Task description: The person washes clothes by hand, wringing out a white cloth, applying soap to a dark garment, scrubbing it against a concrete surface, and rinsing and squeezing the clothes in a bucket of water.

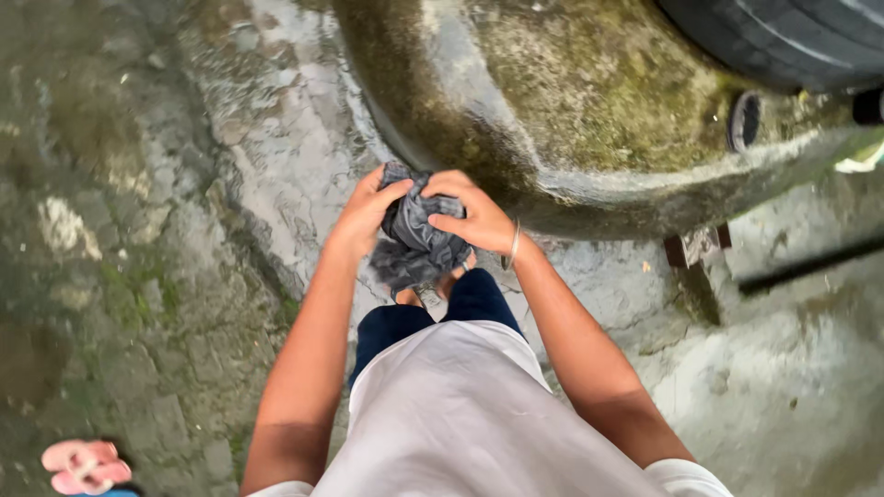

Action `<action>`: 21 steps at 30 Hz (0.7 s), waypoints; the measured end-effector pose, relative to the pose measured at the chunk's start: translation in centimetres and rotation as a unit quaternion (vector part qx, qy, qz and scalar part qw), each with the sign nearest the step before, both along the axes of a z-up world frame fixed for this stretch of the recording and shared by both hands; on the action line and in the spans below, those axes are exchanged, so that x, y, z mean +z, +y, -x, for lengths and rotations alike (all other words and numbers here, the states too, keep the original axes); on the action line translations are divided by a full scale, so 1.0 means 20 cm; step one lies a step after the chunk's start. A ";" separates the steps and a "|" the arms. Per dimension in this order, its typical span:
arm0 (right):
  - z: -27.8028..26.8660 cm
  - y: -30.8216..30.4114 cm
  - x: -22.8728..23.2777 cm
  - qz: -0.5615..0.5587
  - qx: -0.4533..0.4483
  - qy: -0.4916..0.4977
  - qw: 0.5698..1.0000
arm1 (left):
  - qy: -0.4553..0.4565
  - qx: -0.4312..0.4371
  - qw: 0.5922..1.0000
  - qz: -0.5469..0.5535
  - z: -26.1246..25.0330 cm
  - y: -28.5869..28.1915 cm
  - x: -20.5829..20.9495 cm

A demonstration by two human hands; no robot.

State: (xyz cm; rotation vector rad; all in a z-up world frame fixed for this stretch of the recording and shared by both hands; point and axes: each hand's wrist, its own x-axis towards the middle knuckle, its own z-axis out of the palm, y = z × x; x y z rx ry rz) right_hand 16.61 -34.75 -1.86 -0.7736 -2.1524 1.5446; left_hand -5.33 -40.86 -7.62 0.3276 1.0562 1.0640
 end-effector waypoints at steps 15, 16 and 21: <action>-0.59 -0.34 -0.59 -0.104 -0.046 -0.083 0.990 | -0.121 0.494 0.850 -0.140 -0.86 -0.34 0.19; -0.67 -0.34 -0.65 -0.304 -0.044 -0.136 0.942 | -0.112 0.488 0.853 -0.146 -0.90 -0.36 0.15; -0.82 -0.34 -0.69 0.175 -0.098 -0.138 0.970 | -0.167 0.546 0.792 -0.218 -1.03 -0.44 0.12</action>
